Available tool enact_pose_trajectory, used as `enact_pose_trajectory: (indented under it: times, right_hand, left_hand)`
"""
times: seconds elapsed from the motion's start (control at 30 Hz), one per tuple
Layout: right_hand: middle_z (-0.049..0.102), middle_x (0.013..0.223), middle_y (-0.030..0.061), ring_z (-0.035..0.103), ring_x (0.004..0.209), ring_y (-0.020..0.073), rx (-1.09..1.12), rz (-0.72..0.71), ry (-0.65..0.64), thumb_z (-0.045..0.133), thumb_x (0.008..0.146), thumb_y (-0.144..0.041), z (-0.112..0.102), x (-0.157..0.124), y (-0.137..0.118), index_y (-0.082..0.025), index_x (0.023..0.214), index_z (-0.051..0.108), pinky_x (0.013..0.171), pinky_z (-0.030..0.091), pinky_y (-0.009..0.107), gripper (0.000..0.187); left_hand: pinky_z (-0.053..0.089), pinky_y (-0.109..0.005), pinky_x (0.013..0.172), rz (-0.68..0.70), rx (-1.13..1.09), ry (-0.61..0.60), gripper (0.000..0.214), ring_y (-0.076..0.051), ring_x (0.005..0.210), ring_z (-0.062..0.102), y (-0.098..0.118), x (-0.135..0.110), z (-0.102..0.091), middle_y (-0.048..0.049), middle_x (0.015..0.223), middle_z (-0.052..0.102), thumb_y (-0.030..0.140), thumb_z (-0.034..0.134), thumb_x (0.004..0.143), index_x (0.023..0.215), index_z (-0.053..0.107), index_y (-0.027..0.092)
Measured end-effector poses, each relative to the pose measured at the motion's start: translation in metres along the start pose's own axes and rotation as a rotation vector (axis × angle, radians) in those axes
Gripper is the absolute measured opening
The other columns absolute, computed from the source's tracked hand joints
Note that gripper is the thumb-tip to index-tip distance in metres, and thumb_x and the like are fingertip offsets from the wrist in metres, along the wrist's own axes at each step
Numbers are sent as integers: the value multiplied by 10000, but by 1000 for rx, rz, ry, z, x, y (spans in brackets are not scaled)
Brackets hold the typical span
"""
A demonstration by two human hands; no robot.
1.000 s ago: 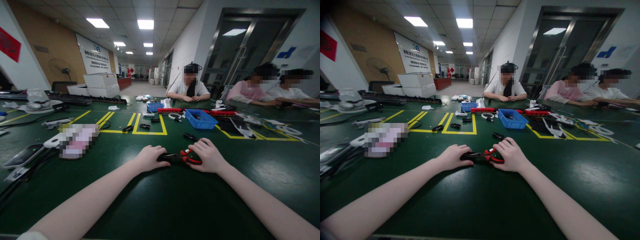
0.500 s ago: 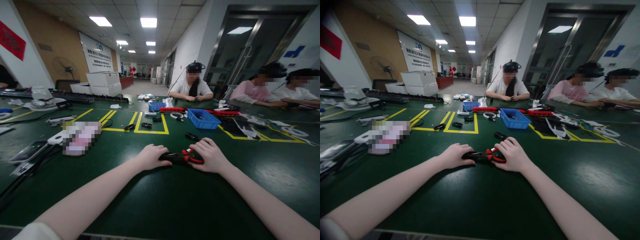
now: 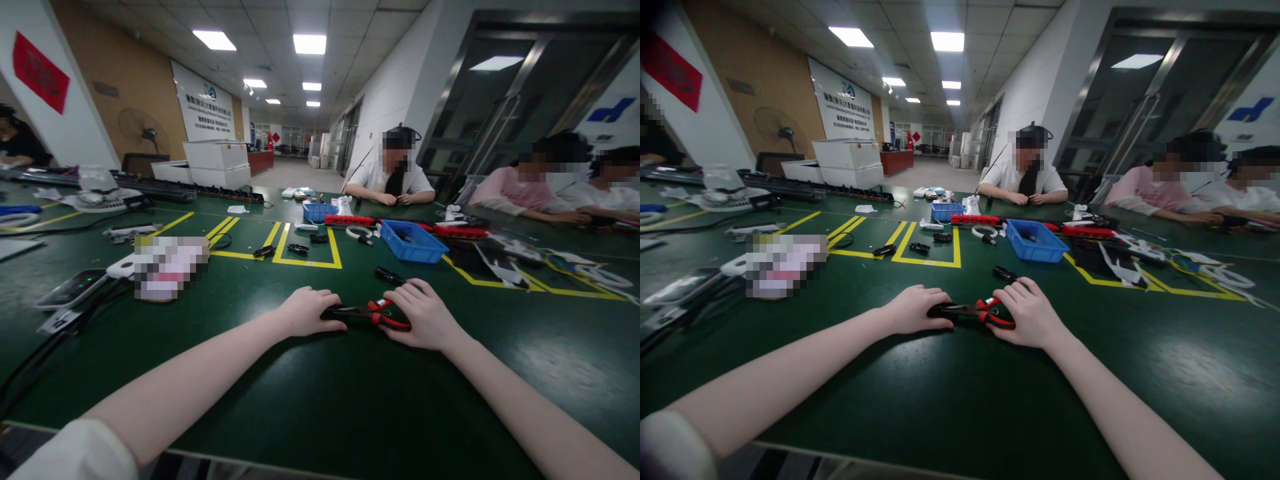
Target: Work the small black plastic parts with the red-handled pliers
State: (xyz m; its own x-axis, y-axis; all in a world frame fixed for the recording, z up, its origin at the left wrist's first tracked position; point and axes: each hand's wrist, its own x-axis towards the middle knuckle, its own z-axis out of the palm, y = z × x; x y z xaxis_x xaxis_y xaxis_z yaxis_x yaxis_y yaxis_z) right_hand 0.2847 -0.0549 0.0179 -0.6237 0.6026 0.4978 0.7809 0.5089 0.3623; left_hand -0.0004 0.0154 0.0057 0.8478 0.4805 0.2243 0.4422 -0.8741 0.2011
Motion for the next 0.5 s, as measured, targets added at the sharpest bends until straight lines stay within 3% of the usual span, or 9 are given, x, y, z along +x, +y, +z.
enact_pose_trajectory:
  times: [0.5]
  right_hand:
    - [715,1019,118,641,955,281,32,19,-49,653,791,-481,1,-1,3,-169,1134,635,965,397,483,465]
  left_hand:
    - [471,-319,760,2,-10,5,416,-203,850,675,1,-1,-3,-30,1015,686,598,549,913,1073,592,216]
